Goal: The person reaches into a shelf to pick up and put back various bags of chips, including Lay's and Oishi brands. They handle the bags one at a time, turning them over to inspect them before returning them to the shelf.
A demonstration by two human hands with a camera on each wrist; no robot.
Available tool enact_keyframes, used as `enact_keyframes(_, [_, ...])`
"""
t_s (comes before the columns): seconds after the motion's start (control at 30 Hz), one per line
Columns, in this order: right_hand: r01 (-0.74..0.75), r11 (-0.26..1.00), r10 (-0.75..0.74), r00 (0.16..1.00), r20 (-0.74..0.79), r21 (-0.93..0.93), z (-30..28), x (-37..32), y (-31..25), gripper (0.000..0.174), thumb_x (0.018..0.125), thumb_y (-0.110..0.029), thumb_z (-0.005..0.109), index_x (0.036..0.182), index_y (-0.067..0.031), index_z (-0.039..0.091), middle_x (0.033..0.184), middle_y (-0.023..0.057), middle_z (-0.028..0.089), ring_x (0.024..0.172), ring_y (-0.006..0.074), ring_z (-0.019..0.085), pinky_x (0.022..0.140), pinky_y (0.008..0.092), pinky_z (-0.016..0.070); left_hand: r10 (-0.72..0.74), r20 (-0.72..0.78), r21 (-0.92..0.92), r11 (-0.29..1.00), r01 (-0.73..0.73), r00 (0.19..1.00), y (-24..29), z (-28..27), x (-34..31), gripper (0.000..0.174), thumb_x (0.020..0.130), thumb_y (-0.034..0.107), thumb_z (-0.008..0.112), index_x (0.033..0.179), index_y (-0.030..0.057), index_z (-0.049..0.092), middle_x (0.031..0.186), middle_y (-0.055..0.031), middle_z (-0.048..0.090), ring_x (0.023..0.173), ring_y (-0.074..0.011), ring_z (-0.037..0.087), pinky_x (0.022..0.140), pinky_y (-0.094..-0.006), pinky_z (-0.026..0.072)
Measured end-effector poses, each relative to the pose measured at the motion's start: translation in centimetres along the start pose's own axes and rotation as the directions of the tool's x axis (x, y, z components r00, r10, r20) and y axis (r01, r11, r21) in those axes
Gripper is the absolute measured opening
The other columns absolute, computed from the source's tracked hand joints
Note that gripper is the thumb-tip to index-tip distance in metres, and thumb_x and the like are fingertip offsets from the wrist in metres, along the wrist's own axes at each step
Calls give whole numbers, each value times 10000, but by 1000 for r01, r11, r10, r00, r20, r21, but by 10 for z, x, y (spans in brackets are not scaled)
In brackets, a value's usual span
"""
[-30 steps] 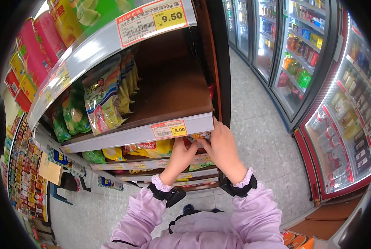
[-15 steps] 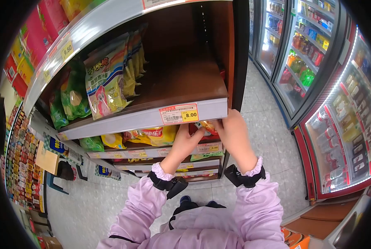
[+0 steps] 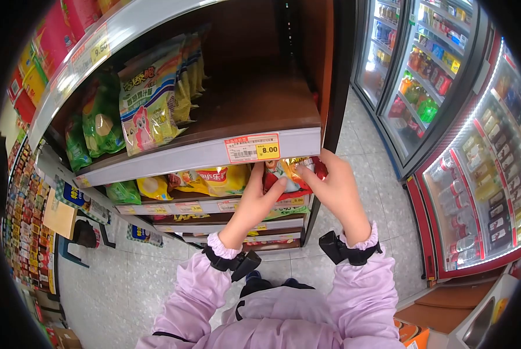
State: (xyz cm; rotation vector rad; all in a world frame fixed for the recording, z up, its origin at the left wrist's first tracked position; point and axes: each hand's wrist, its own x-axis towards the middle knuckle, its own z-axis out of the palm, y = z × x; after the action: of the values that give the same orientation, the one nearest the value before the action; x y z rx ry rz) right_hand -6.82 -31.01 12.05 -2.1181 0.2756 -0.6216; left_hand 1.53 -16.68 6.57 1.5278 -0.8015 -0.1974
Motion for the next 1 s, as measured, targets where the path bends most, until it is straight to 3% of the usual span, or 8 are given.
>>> enact_keyframes(0.2, [53,993,-48,998,-49,110,6,-33,12,374,734,-158,670,1035,35,562,942,155,615,852,215,596,757,289,456,92,-46,99,991,-87,995,-3,-6,-32,673,814,166,599,1335,-10,211,1261,-203,371,1123,-255,434,909,-314,380])
enact_keyframes(0.3, [36,986,-32,999,-27,164,10,-50,18,374,719,-133,685,1037,25,569,976,149,607,889,221,591,784,295,456,-83,82,-53,995,88,993,5,-13,-47,854,779,14,618,1396,90,32,1313,-169,293,1188,-223,370,974,-340,337])
enact_keyframes(0.4, [35,973,-42,999,23,229,10,-64,25,413,692,-104,708,1059,11,557,1060,137,569,943,217,571,811,301,455,-80,69,-135,987,89,994,7,-13,-59,827,765,54,642,1381,22,91,1314,-173,318,1142,-211,416,922,-303,387])
enact_keyframes(0.53, [8,956,-46,991,123,292,7,-80,31,574,671,-67,725,1174,-4,456,1192,125,465,1033,212,523,818,310,465,-36,110,-54,998,42,993,2,-10,-72,859,761,42,647,1388,31,60,1329,-163,308,1150,-198,416,899,-294,408])
enact_keyframes(0.7, [-165,904,105,980,170,394,-2,-105,29,783,680,-59,723,1310,2,261,1242,140,414,1036,215,519,834,321,466,-74,116,-38,996,79,991,-14,-1,-96,812,741,125,681,1361,7,170,1329,-188,313,1221,-261,350,983,-341,316])
enact_keyframes(0.87, [-198,896,122,971,207,399,-12,-121,22,813,679,-70,729,1318,20,235,1241,144,416,1049,213,510,845,324,461,-87,207,46,996,79,974,-8,-4,-104,797,723,145,701,1347,17,222,1317,-195,330,1227,-296,345,990,-357,315])
enact_keyframes(0.93, [-213,891,135,968,214,402,-18,-126,12,811,679,-73,730,1316,25,237,1242,143,415,1049,212,509,846,324,459,62,287,304,941,-152,956,4,-8,-102,828,696,114,732,1340,18,221,1283,-173,348,1189,-265,379,944,-349,365])
enact_keyframes(1.0, [-183,924,116,971,211,336,-27,-130,1,819,681,-78,731,1318,34,228,1241,139,419,1050,212,507,843,318,458,104,290,293,937,-192,951,13,-10,-102,831,675,146,750,1327,27,249,1277,-190,348,1177,-305,384,930,-356,371])
